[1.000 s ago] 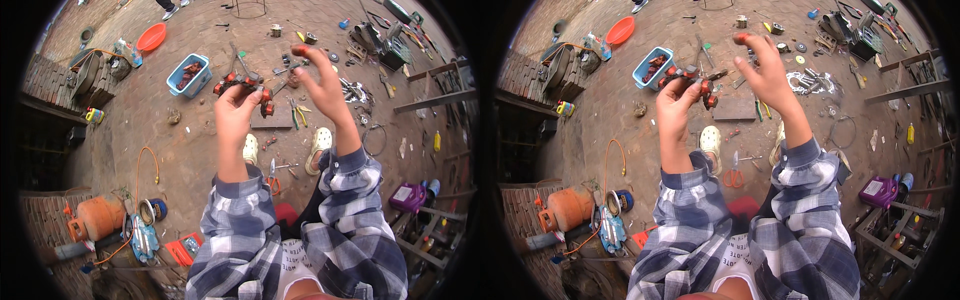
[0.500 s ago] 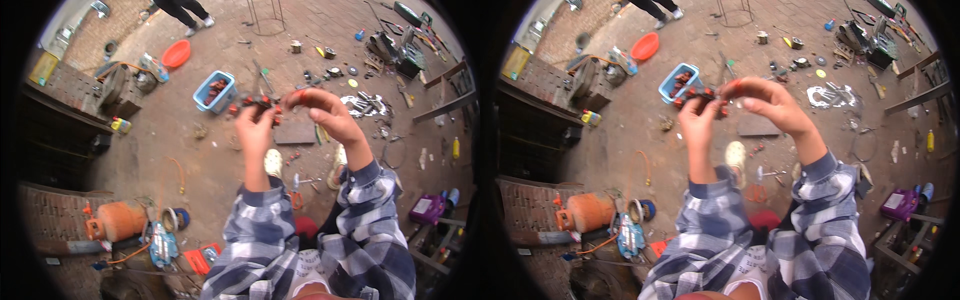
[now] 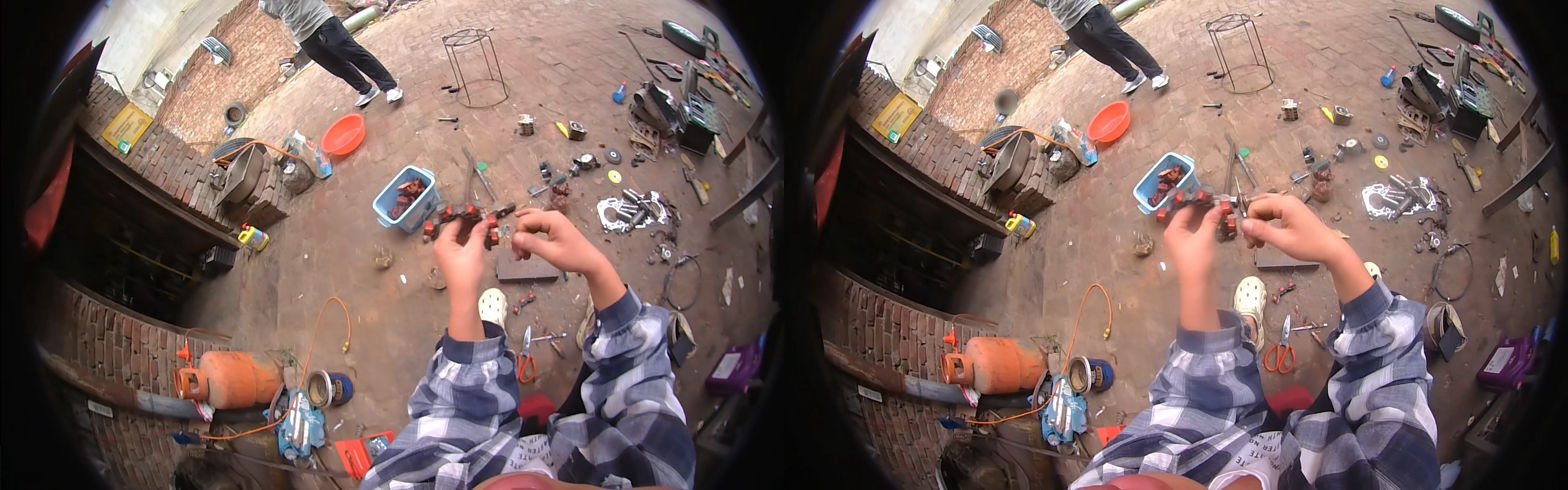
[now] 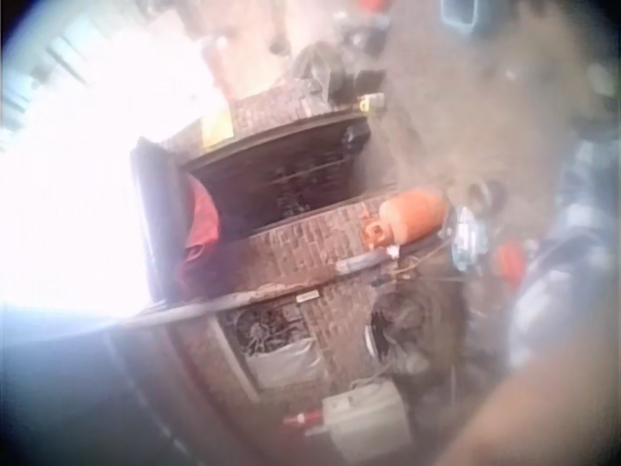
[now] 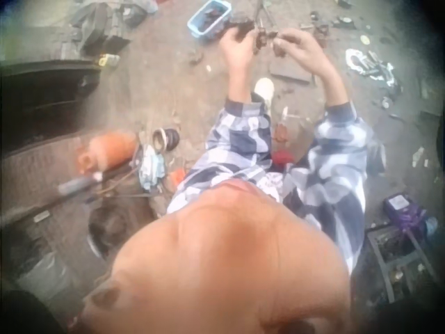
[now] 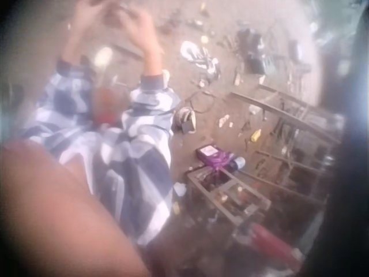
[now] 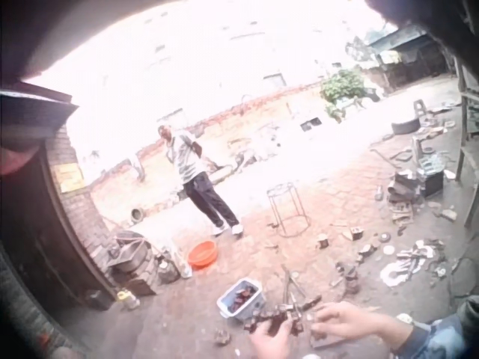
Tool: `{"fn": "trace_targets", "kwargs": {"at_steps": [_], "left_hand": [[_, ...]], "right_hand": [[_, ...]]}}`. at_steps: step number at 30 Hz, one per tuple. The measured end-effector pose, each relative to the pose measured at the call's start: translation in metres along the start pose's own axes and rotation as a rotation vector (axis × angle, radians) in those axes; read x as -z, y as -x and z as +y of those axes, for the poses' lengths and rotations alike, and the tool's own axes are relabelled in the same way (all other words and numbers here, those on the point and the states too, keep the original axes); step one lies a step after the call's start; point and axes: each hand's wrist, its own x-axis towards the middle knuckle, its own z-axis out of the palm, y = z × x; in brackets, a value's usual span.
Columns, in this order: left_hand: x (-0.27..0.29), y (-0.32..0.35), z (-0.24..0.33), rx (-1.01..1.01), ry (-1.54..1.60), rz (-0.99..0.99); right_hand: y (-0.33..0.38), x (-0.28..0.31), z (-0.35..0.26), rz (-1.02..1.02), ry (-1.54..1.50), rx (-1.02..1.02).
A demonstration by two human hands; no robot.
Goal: The person sits on the ground and assembles small red and black mechanical components by hand, repeatedly picking up pieces, fitting them together, and adjusting the assembly. Tools and parts are scattered on the floor around them.
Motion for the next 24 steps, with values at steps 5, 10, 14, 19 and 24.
{"fn": "trace_targets", "kwargs": {"at_steps": [5,10,14,19,24], "left_hand": [[-0.01,0.008,0.01,0.098,0.115,-0.193],[-0.008,0.0,0.008,0.127,0.394,-0.114],[-0.008,0.009,0.014,0.186,0.479,0.08],[-0.011,-0.001,0.008,0.081,0.367,0.18],[-0.005,0.0,0.019,-0.011,0.109,0.344]], "right_hand": [[-0.004,0.002,0.002,0.339,-0.36,0.048],[-0.012,0.0,0.022,0.298,-0.417,-0.051],[-0.003,-0.018,0.013,0.264,-0.296,-0.043],[-0.012,-0.023,0.022,0.375,-0.168,0.025],[-0.007,-0.009,0.017,0.446,-0.935,0.101]]}}
